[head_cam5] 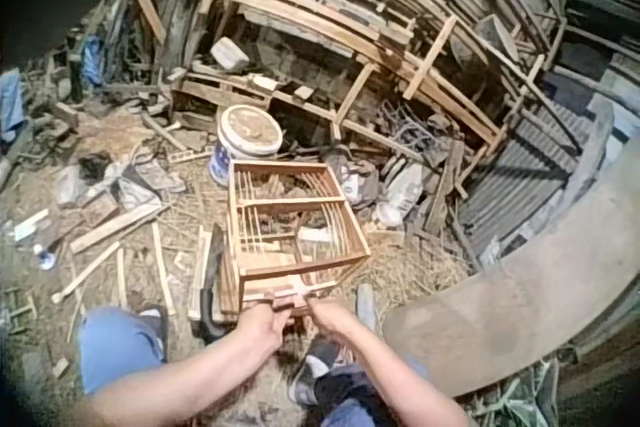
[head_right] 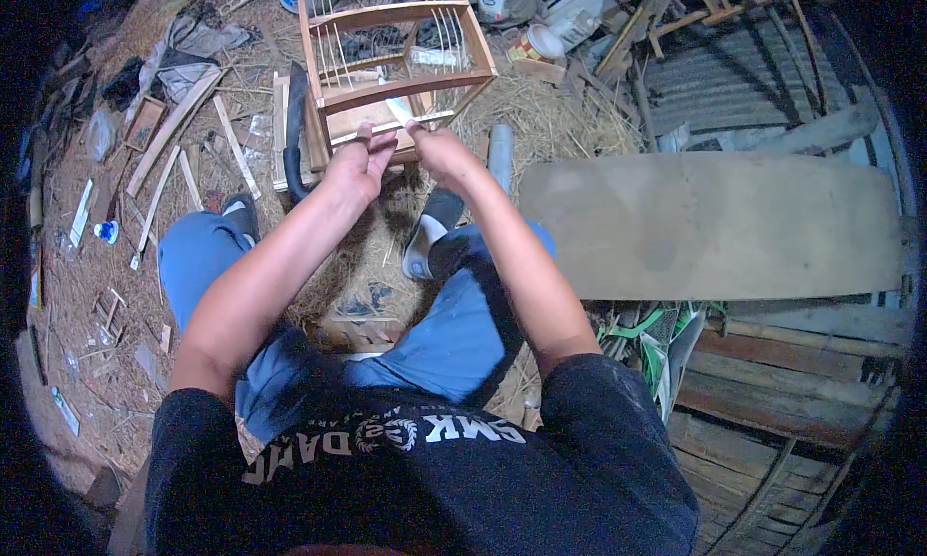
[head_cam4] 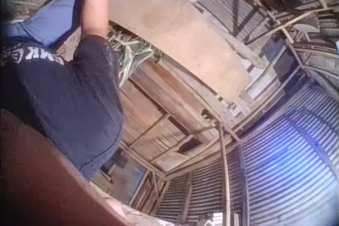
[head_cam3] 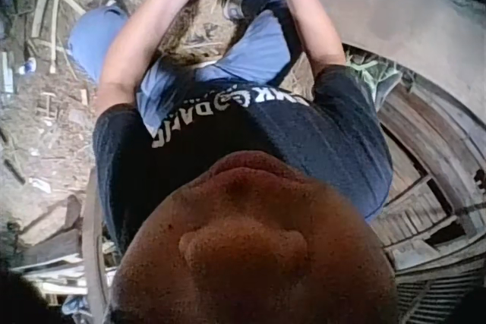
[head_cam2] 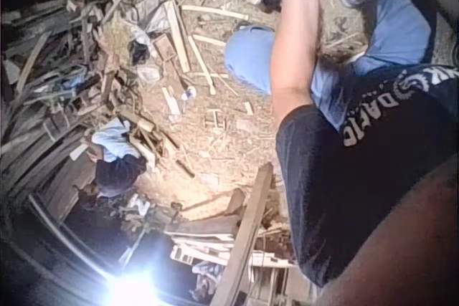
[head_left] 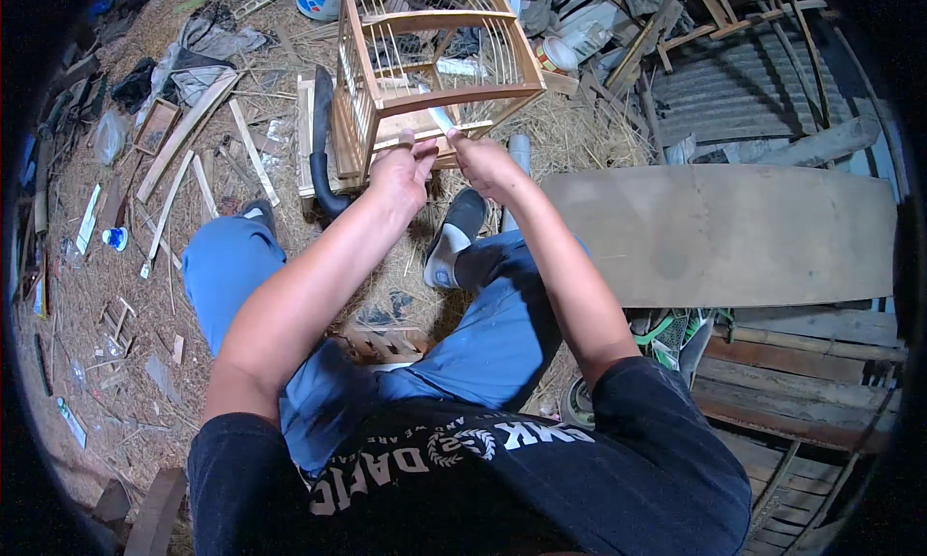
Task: The person assembles and refines a wooden birdcage by hand, using a knife to shave and fit wooden strips into the frame, and inserting thin dowels to form the cage walls.
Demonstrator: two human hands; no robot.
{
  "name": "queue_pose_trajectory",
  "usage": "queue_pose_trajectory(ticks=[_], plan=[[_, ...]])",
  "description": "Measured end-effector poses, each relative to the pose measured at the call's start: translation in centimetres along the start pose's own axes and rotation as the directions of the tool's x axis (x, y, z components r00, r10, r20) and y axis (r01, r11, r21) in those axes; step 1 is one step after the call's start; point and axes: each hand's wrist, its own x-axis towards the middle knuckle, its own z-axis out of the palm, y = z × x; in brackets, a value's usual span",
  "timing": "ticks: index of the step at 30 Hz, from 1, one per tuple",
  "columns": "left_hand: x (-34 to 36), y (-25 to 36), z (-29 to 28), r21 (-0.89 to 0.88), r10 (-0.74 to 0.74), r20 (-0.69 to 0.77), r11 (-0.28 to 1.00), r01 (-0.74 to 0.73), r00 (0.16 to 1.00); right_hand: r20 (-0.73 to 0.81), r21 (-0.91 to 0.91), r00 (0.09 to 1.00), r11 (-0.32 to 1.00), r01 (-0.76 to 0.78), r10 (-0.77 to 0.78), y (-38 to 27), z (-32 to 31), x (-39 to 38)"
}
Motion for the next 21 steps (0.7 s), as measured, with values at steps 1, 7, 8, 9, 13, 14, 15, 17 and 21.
queue_pose_trajectory(ticks=[1,7,8,9,13,14,15,17,21], plan=[[-0.1,0.1,0.0,0.002,0.002,0.016,1.0,-0.002,1.0,0.0,0.0,1.0,1.0,0.0,0.0,-0.2,0.1,-0.1],[-1.2,0.7,0.7,0.065,0.03,0.012,0.997,-0.031,0.999,-0.13,-0.26,0.975,0.955,0.142,-0.181,0.0,0.4,0.3],[-1.3,0.7,0.7,0.055,0.029,-0.026,0.998,-0.027,0.999,-0.123,-0.27,0.98,0.956,0.117,-0.154,0.1,0.4,0.6],[-1.5,0.8,0.8,0.045,0.027,-0.065,0.999,-0.024,0.998,-0.115,-0.282,0.985,0.955,0.092,-0.128,0.3,0.5,0.8],[-1.7,-0.1,1.1,0.008,0.06,-0.062,0.998,-0.06,0.996,-0.291,-0.232,0.925,0.956,0.179,-0.244,4.3,-1.2,3.2],[-1.7,0.2,0.8,-0.026,0.051,-0.081,0.998,-0.054,0.995,-0.296,-0.246,0.924,0.954,0.172,-0.243,3.8,-1.0,2.4],[-1.6,0.5,0.4,-0.025,0.058,-0.089,0.998,-0.061,0.994,-0.302,-0.26,0.922,0.952,0.165,-0.242,3.2,-0.7,1.8],[-2.5,0.9,0.4,0.015,0.084,-0.027,0.996,-0.084,0.996,-0.306,-0.293,0.916,0.941,0.169,-0.26,2.8,-0.6,1.2],[-1.5,0.7,-0.1,0.042,0.075,-0.039,0.996,-0.073,0.996,-0.29,-0.203,0.939,0.971,0.127,-0.184,3.1,-1.0,1.9]])
